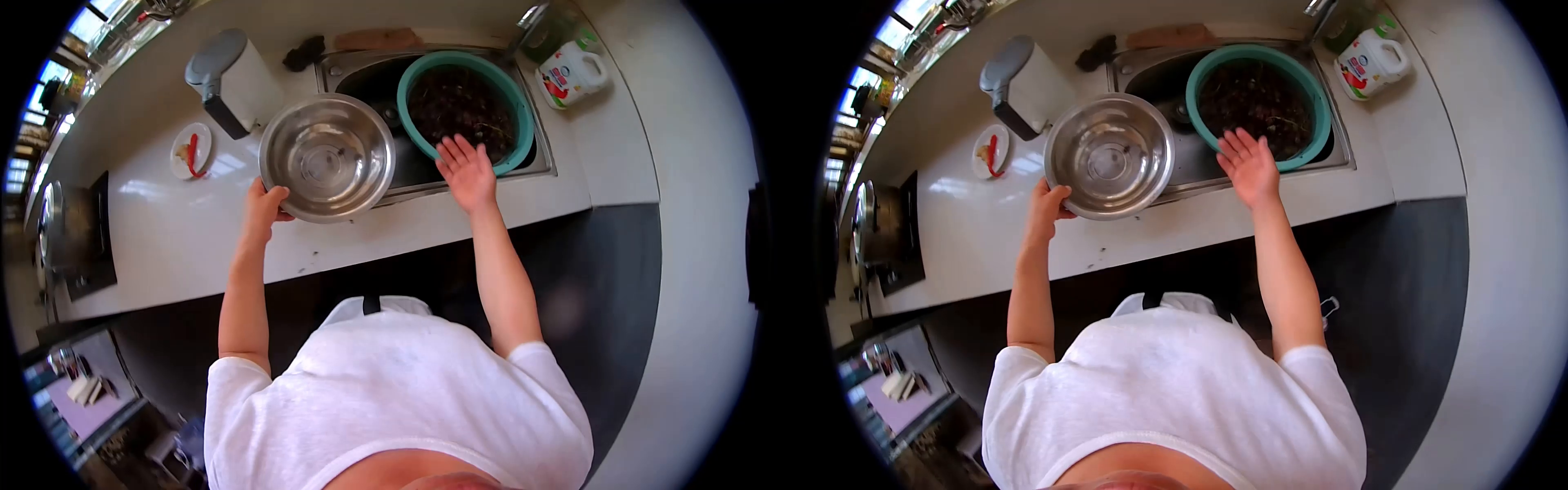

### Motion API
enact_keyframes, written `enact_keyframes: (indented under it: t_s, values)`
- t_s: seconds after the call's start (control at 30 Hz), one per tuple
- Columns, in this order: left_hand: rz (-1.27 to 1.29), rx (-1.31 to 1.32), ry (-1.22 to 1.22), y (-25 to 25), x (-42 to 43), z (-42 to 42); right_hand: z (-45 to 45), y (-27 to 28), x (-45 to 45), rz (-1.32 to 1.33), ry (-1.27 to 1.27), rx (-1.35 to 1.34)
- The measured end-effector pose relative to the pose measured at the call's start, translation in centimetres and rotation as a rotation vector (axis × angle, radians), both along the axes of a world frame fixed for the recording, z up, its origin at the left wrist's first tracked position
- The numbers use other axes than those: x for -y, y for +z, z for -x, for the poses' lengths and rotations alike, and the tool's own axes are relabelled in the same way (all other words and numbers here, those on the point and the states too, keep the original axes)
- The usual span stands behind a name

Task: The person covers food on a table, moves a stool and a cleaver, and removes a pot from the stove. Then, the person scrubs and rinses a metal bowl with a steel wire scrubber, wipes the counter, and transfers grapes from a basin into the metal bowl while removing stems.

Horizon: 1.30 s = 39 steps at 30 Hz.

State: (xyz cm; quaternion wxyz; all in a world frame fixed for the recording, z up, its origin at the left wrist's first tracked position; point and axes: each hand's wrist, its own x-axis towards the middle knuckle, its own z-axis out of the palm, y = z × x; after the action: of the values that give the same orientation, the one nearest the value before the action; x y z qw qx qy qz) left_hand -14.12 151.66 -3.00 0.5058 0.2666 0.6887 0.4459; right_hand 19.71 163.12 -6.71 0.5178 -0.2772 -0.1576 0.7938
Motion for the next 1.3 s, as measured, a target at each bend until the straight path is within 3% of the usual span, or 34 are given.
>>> enact_keyframes:
  t_s: [0.23,0.37,0.53,0.67,0.73,0.8,0.83,0.87,0.93,1.03,1.07,1.2,1.3]
  values:
    - [0.118,-0.143,0.214,2.0,-2.1,-6.2,2.4,-7.4,-13.2,0.198,0.195,0.007]
    - [0.170,-0.251,0.314,2.5,-2.6,-8.7,2.1,-11.5,-14.6,0.267,0.284,0.082]
    - [0.193,-0.341,0.320,2.8,-3.7,-9.5,0.6,-12.3,-16.3,0.310,0.292,0.122]
    - [0.218,-0.526,0.287,4.5,-4.3,-11.1,1.4,-13.0,-16.1,0.331,0.167,0.240]
    - [0.226,-0.571,0.299,4.2,-4.4,-11.4,2.7,-12.6,-15.6,0.314,0.131,0.319]
    - [0.240,-0.595,0.252,4.0,-4.7,-11.2,3.7,-11.6,-16.1,0.474,0.175,-0.095]
    - [0.178,-0.740,0.221,2.7,-4.6,-10.6,4.4,-9.6,-15.6,0.275,0.370,-0.204]
    - [0.184,-0.736,0.230,1.6,-4.2,-10.0,5.4,-7.7,-14.8,0.278,0.380,-0.200]
    - [0.223,-0.482,0.227,2.8,-4.7,-10.5,8.0,-1.3,-11.0,-0.028,0.727,0.103]
    - [0.210,-0.446,0.244,1.1,-4.7,-9.9,8.6,0.2,-8.9,-0.087,0.824,0.184]
    - [0.189,-0.435,0.265,0.4,-4.5,-9.7,8.1,-0.5,-9.3,-0.093,0.821,0.189]
    - [0.134,-0.391,0.342,-0.9,-3.6,-9.7,2.2,-6.6,-13.1,0.318,0.324,0.065]
    - [0.113,-0.312,0.391,-1.4,-3.0,-9.7,-0.8,-8.9,-14.1,0.350,0.189,0.283]
